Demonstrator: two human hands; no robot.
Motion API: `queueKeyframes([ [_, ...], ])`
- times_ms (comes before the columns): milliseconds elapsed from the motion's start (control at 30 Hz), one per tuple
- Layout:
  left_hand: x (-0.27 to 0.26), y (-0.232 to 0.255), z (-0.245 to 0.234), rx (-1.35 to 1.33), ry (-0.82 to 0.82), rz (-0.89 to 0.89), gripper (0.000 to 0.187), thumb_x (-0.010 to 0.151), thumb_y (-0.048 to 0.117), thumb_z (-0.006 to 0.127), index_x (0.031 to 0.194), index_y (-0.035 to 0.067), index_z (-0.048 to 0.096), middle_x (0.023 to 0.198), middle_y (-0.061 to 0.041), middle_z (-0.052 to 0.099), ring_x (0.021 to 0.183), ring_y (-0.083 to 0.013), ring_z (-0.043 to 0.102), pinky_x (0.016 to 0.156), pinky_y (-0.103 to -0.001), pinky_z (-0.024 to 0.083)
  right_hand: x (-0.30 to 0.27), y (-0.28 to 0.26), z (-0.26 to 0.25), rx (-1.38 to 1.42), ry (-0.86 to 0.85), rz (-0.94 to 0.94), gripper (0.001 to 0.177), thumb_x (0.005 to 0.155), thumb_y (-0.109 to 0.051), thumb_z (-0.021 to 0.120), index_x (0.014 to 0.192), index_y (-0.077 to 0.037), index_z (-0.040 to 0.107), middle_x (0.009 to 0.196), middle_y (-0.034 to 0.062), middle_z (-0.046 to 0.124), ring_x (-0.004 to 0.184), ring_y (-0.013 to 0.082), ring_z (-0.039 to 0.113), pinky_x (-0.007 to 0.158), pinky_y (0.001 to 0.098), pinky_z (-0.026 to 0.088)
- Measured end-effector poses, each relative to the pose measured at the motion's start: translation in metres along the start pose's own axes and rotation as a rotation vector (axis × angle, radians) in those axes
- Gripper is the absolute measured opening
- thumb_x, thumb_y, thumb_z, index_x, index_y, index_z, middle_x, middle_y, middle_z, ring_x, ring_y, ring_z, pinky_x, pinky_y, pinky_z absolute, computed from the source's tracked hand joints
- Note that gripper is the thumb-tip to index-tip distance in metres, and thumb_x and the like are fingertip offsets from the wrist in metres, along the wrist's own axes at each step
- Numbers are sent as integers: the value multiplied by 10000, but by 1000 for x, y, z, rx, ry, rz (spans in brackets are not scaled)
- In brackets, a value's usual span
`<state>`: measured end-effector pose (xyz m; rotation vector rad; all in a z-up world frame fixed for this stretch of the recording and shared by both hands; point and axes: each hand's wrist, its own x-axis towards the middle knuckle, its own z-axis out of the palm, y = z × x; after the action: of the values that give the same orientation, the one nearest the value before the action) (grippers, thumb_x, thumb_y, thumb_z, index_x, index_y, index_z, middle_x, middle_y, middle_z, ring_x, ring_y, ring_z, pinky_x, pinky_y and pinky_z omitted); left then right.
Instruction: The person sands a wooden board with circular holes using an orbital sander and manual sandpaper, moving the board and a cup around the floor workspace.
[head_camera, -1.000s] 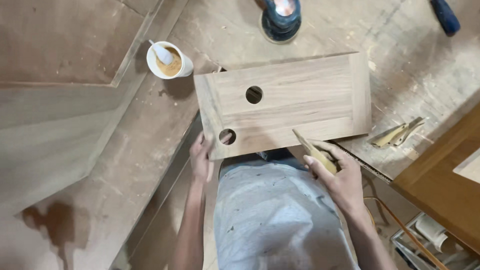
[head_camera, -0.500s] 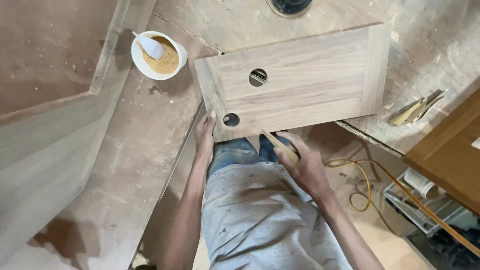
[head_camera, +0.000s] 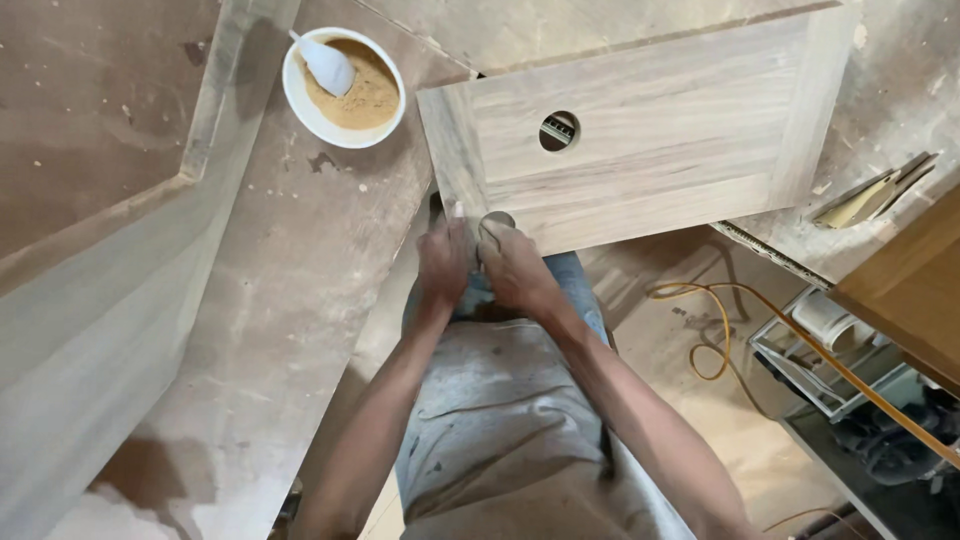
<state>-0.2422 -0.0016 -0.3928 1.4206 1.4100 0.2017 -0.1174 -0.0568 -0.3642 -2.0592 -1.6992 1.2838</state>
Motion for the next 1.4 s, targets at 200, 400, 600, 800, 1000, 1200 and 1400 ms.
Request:
queueKeyframes([
  [200, 11, -1, -3, -66, 208, 144, 472, 1112, 301, 429, 692, 103, 517, 542, -94, 512, 551, -263, 619, 678, -361, 529, -1, -32, -23, 721, -23, 206, 376, 1090, -299, 521, 821, -111, 705, 521, 56, 637, 408, 199, 612, 469, 414, 545],
  [400, 8, -2, -27, -128, 231, 60, 441, 1073, 286, 552, 679, 101, 477, 498, -38, 457, 531, -62, 456, 533, -240, 392, -19, -97, -112, 640, -30, 494, 215, 952, -150, 568, 817, -59, 710, 474, 117, 619, 299, 186, 581, 278, 295, 468],
  [600, -9, 4, -59, -141, 60, -167, 295, 993, 311, 682, 822, 70, 694, 524, -45, 632, 413, -113, 577, 453, -277, 496, -53, -69, -103, 889, 119, 553, 310, 870, -25, 710, 1171, 45, 707, 483, 174, 595, 333, 189, 550, 360, 287, 476],
  [800, -14, -2, -61, -99, 52, -265, 301, 1022, 274, 624, 1022, -1, 747, 883, -178, 779, 786, -259, 753, 674, -412, 594, -66, -66, -97, 830, 200, 519, 272, 1002, -191, 631, 823, 11, 667, 490, 178, 682, 381, 206, 632, 471, 308, 545],
  [1000, -39, 63, -87, 152, -64, -279, 453, 1004, 227, 610, 1348, -67, 588, 1187, -273, 688, 1048, -330, 745, 803, -397, 667, -85, -38, -53, 1101, 421, 490, 306, 1061, -150, 540, 1075, 112, 697, 677, 235, 739, 468, 234, 686, 479, 340, 598],
  [1200, -67, 76, -58, -518, -360, -247, 515, 895, 132, 788, 1343, -45, 605, 1144, -143, 634, 912, -187, 700, 728, -275, 632, -95, -33, -15, 1404, 533, 275, 320, 1075, -76, 436, 1163, 151, 644, 632, 284, 695, 437, 315, 704, 389, 360, 595],
  [1400, -78, 86, -49, -690, -243, -415, 103, 940, 92, 738, 951, -9, 723, 887, -127, 747, 715, -148, 669, 589, -236, 546, -99, -52, -38, 1166, 412, 258, 315, 1043, -130, 540, 924, 61, 760, 523, 173, 716, 409, 199, 673, 428, 309, 563],
])
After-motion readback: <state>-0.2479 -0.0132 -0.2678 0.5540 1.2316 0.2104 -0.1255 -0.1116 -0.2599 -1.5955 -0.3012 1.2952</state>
